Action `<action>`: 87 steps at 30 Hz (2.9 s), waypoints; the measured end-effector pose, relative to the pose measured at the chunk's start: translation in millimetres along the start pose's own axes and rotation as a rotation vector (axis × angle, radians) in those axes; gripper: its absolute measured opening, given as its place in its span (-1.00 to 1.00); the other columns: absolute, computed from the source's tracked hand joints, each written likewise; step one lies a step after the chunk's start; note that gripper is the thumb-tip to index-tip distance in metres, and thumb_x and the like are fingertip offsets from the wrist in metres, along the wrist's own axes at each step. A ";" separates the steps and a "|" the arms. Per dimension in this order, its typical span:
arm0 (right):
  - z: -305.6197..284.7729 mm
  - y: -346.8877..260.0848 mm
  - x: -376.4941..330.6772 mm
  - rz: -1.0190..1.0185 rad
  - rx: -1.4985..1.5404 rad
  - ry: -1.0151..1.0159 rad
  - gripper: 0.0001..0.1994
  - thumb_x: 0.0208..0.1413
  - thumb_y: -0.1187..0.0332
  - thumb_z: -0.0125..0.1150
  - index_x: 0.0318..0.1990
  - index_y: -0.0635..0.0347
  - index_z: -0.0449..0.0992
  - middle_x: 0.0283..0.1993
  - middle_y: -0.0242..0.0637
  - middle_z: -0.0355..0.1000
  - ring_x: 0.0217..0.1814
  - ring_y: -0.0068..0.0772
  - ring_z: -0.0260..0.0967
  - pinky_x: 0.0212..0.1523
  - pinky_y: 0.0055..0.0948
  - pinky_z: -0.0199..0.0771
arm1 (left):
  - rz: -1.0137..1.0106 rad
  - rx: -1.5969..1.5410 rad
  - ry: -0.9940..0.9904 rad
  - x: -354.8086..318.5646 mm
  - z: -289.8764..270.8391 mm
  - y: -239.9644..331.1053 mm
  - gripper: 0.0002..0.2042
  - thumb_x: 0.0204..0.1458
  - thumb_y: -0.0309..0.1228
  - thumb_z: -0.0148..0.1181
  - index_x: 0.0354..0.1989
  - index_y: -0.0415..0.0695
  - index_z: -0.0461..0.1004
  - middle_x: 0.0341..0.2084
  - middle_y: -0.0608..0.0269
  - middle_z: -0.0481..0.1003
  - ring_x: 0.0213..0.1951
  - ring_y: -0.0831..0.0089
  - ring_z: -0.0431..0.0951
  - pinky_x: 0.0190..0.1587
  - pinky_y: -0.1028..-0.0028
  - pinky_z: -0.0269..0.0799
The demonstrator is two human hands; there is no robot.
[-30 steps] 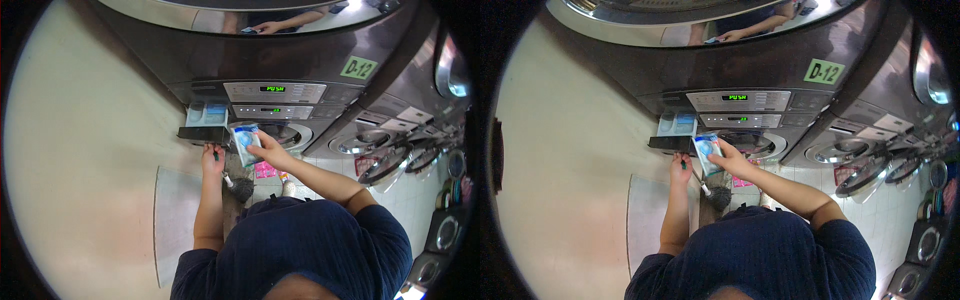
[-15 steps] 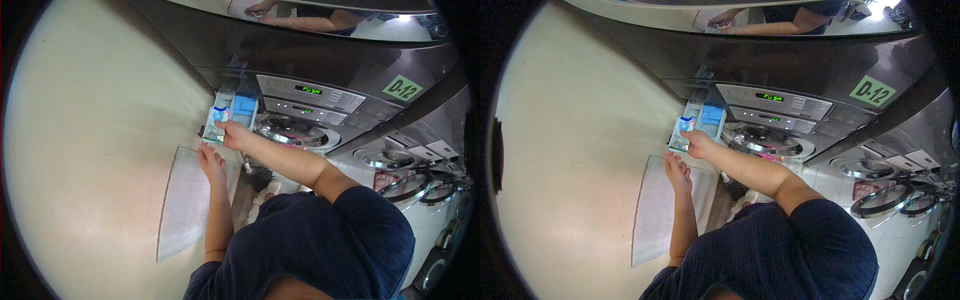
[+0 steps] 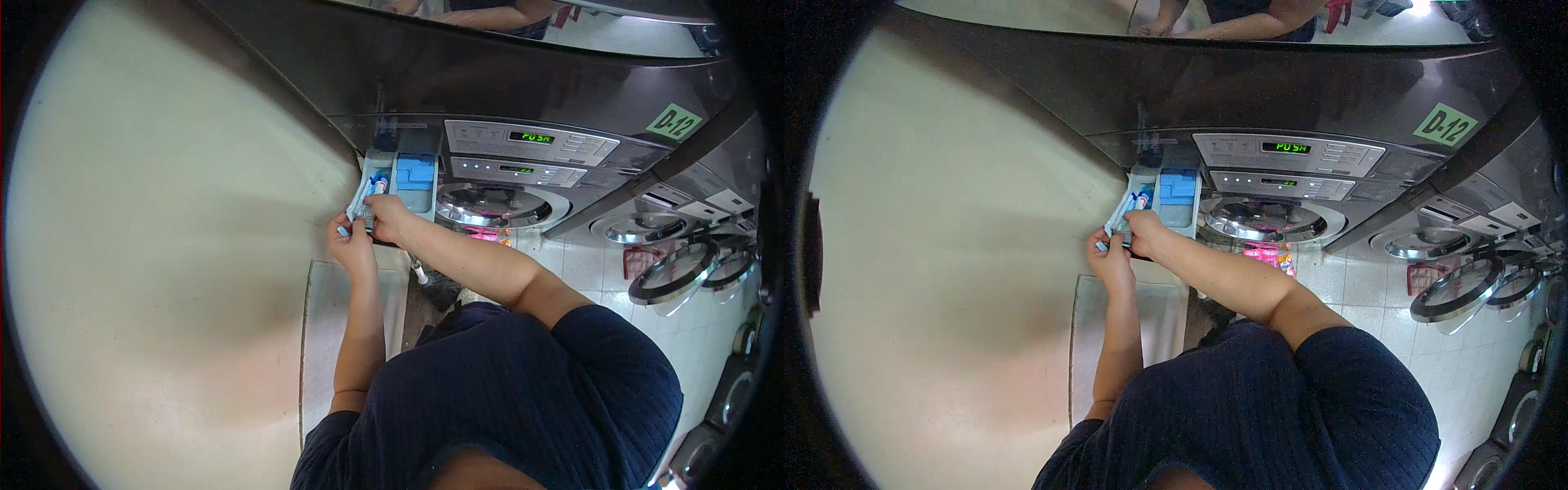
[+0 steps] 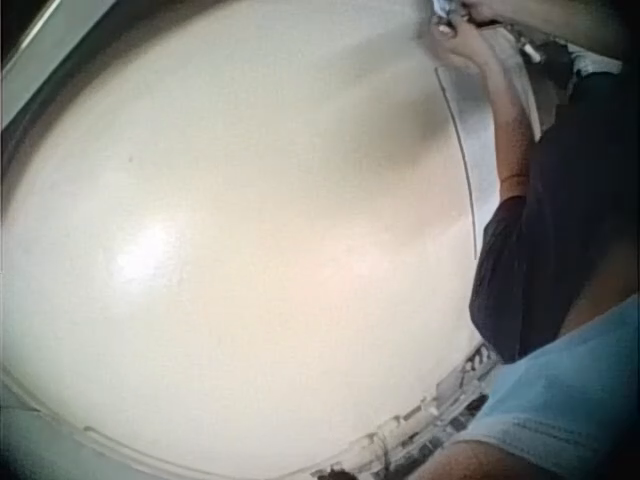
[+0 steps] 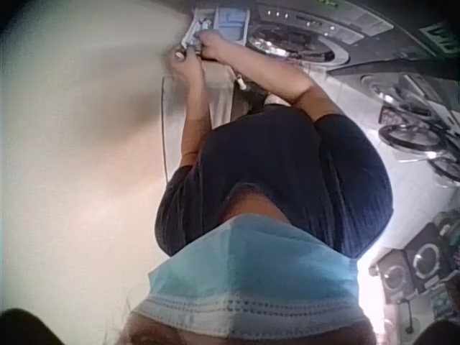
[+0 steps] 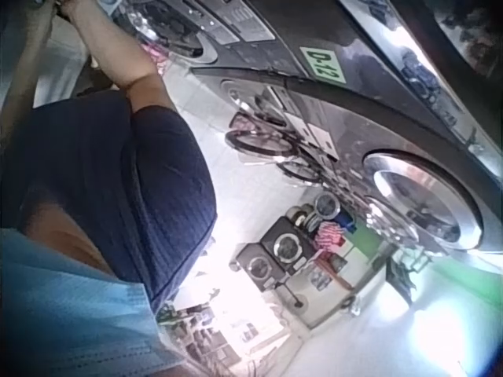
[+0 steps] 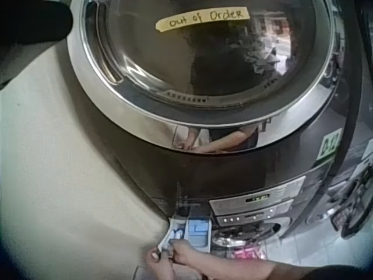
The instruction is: Servicing laundry machines by cleaning a lint filter, adding detergent, and recording a transaction.
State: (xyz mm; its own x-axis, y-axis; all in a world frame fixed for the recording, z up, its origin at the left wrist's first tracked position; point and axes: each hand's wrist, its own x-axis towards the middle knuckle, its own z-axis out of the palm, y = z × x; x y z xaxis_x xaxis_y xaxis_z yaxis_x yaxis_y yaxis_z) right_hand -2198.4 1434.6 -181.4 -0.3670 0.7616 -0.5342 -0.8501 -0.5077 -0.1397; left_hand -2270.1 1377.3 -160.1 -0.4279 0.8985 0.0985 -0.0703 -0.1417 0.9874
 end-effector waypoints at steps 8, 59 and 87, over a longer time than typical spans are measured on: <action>4.6 -13.9 -14.8 0.027 -0.085 -0.097 -0.77 0.21 0.49 -0.19 -0.01 0.41 0.16 -0.17 0.00 0.37 -0.24 -0.12 0.42 -0.16 -0.12 0.51 | -0.092 0.141 -0.355 20.3 -24.9 9.9 -0.90 -0.03 -0.63 0.11 -0.34 -0.18 0.46 -0.48 0.37 0.36 -0.65 0.71 0.24 -0.72 0.67 0.05; 14.6 -2.2 -35.9 -0.142 -0.426 0.063 -0.87 0.21 0.46 -0.14 -0.32 0.34 0.30 -0.54 -0.22 0.28 -0.53 -0.26 0.37 -0.51 -0.22 0.50 | -0.037 0.464 -0.545 -5.2 -21.6 12.3 -0.58 0.25 -0.25 -0.13 -0.65 -0.19 0.35 -0.82 0.38 0.28 -0.74 0.60 0.30 -0.67 0.52 0.16; 1.3 -87.7 -142.2 -0.606 -1.606 0.083 -0.79 -0.06 0.26 0.31 -0.40 0.24 0.53 -0.62 -0.31 0.42 -0.66 -0.56 0.36 -0.51 -0.50 0.38 | 0.196 0.625 -0.724 -4.9 -2.6 -57.5 -0.83 0.14 -0.35 0.05 -0.34 -0.22 0.40 -0.41 0.01 0.48 -0.30 0.16 0.49 -0.19 0.30 0.35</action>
State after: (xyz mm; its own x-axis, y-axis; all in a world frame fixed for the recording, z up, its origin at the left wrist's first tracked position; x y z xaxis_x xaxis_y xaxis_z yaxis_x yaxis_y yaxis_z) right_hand -2072.2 1371.3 -92.1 -0.0978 0.9873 -0.1252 0.3704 -0.0807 -0.9253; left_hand -2266.3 1380.0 -217.7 0.2908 0.9500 0.1139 0.5232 -0.2575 0.8123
